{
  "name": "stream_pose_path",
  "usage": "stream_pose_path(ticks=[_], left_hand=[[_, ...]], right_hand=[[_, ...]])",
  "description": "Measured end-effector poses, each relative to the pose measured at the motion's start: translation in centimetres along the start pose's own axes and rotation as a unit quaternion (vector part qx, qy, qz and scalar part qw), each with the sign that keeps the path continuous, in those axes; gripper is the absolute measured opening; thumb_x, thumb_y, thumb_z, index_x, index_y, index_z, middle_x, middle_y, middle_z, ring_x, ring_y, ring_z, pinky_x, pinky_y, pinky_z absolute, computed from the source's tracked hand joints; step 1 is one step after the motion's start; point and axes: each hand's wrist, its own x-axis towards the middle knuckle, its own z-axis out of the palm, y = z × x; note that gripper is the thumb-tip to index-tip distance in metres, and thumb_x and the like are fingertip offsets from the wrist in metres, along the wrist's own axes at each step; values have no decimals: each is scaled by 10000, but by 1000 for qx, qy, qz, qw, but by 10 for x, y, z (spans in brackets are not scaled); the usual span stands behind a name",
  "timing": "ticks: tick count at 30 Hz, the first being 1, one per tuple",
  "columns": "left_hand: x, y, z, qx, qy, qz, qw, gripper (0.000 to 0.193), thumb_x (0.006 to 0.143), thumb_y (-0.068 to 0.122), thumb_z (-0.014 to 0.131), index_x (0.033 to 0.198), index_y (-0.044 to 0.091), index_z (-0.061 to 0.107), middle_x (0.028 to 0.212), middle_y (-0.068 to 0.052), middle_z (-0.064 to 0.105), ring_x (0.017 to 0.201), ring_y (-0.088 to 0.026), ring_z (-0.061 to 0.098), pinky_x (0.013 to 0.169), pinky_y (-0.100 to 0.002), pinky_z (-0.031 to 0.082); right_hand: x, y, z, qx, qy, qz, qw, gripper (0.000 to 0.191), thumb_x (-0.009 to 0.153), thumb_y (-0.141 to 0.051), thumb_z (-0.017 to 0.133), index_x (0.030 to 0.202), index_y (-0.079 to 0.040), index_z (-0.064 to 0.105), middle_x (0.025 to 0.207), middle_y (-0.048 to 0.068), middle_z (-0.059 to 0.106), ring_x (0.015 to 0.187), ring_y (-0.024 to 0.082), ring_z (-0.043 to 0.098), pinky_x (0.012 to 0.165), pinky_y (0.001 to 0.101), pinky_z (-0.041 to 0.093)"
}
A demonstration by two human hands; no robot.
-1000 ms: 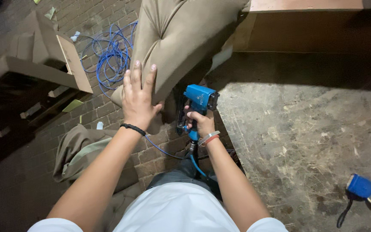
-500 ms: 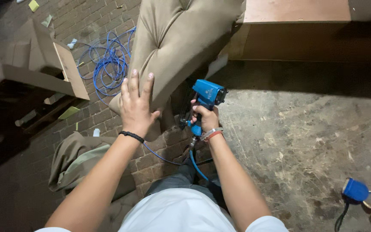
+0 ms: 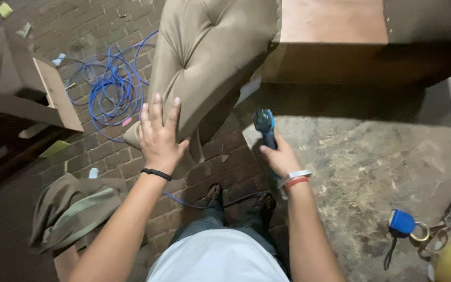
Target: The person stretches brown tufted fabric over the foam and wooden frame of a furniture piece, pulls the fabric edges taut around the frame, and uses a pneumatic nail gun to fasten the fabric to the wood. They also use scissors to trim excess fabric and press the tufted surface to shape it.
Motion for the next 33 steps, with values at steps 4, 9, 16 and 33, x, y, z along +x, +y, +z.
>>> stream_pose_path(ticks=[4,9,16,33], left_hand=[[1,-3,-5,-21,22,1,1000,1135,571,323,945,1566,290,399,1623,-152,331,1451,-470,346,1095,-599,399],[2,-15,-4,-88,40,13,995,963,699,315,862,1551,281,415,1636,-131,332,1471,-458,337,1125,-564,385],[-13,-48,6,-320,18,-78,944,1063,708,316,878,1590,187,299,1639,-231,314,1410,-451,431,1101,-490,429],[-32,-102,45,-540,-211,-110,807,651,707,227,906,1254,15,625,1133,-80,765,1005,-152,729,864,-352,592]], right_hand=[[-9,-9,-27,-291,-32,165,942,860,882,-293,756,1612,-250,304,1288,259,628,1212,430,601,1045,495,466],[-35,3,-35,-326,9,175,929,871,822,-241,789,1593,-354,399,1366,210,633,1257,408,604,1062,486,489],[-36,43,-28,-306,38,50,950,886,759,-195,814,1548,-275,419,1473,182,548,1288,400,554,1055,471,460],[-142,44,-44,-246,138,37,959,538,805,-228,800,1315,-126,664,1378,162,633,1243,361,608,1050,420,473]])
